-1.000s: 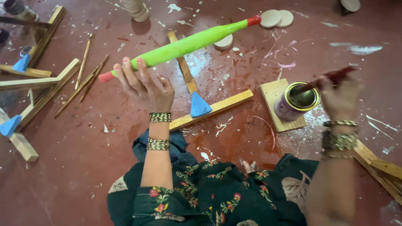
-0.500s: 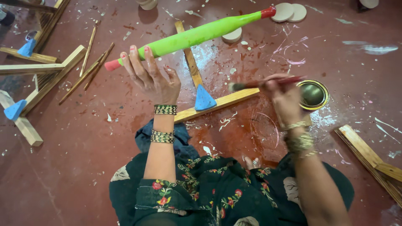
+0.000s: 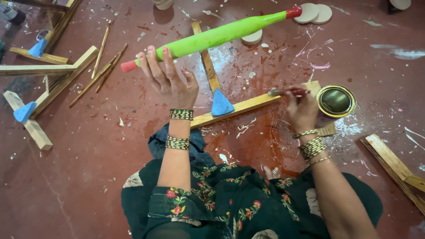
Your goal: The person sits on the floor and uses a brush to apply a clear coating from a can onto wooden frame parts, holding each piece steady with one hand while brushing the surfaces, turning pieces to coat different sides and dipping the brush back into the can.
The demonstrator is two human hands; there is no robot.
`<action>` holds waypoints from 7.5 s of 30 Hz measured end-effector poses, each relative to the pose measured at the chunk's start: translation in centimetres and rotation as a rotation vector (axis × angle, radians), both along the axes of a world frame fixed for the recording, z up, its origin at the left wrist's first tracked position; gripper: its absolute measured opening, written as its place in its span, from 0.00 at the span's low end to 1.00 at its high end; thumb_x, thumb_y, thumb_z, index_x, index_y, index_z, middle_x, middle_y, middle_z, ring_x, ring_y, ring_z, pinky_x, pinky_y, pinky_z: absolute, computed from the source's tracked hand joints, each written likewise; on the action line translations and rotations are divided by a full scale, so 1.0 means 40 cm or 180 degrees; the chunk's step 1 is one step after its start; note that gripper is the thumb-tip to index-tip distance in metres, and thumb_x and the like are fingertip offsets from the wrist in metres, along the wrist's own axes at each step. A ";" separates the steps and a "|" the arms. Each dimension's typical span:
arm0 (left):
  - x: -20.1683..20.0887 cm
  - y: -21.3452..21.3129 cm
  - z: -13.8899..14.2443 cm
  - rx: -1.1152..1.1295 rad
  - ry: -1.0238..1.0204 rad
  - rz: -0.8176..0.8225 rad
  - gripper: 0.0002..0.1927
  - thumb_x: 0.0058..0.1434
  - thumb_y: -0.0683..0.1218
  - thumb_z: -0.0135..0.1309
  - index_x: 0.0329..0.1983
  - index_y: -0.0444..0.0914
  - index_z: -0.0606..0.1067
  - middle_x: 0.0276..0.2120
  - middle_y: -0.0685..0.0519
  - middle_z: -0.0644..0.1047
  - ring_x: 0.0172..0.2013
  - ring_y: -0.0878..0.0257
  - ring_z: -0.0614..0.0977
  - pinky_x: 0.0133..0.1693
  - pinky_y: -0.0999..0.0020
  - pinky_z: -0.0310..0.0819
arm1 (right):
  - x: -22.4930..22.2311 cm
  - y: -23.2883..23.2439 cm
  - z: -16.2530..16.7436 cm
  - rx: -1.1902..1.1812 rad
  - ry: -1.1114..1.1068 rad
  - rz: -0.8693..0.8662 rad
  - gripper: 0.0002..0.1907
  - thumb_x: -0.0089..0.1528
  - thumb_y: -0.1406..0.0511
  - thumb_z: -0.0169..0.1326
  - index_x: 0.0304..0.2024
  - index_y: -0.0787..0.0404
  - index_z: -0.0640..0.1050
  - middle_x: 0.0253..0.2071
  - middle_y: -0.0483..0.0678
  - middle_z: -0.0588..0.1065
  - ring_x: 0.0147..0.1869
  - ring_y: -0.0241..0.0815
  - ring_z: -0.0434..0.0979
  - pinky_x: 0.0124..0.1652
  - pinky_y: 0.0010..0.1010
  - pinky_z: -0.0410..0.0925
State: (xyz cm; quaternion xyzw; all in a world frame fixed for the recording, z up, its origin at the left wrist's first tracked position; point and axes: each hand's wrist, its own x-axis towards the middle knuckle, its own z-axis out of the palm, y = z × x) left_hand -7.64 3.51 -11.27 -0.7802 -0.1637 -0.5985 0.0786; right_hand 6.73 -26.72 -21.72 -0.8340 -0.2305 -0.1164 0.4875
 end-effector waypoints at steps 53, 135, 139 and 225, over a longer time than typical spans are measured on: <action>-0.035 -0.033 0.015 -0.0101 0.0304 -0.0020 0.43 0.63 0.38 0.52 0.80 0.45 0.52 0.76 0.46 0.53 0.75 0.41 0.53 0.76 0.45 0.52 | 0.136 -0.074 -0.047 0.0234 0.0028 -0.0522 0.05 0.66 0.68 0.59 0.42 0.63 0.81 0.34 0.52 0.81 0.35 0.46 0.83 0.36 0.36 0.73; 0.039 0.078 -0.069 0.0180 -0.0116 -0.0264 0.25 0.72 0.44 0.45 0.71 0.40 0.58 0.69 0.38 0.58 0.71 0.34 0.58 0.71 0.33 0.59 | -0.155 0.667 -0.106 -0.0623 -0.1601 0.2094 0.31 0.58 0.67 0.52 0.63 0.73 0.68 0.64 0.69 0.67 0.60 0.58 0.73 0.47 0.39 0.73; 0.024 0.060 -0.054 0.0094 -0.0023 -0.0219 0.26 0.72 0.45 0.44 0.72 0.40 0.58 0.70 0.39 0.58 0.70 0.32 0.59 0.71 0.35 0.58 | -0.230 0.581 -0.097 -0.1775 -0.2188 0.2061 0.20 0.58 0.66 0.55 0.50 0.69 0.71 0.56 0.66 0.71 0.60 0.58 0.74 0.48 0.36 0.76; 0.005 -0.266 0.191 -0.0477 0.0399 -0.0410 0.49 0.63 0.58 0.57 0.81 0.50 0.46 0.80 0.48 0.39 0.80 0.46 0.36 0.75 0.34 0.24 | 0.078 -0.045 0.146 0.0520 -0.0156 -0.0176 0.06 0.66 0.67 0.61 0.44 0.62 0.81 0.35 0.52 0.81 0.39 0.43 0.85 0.40 0.32 0.74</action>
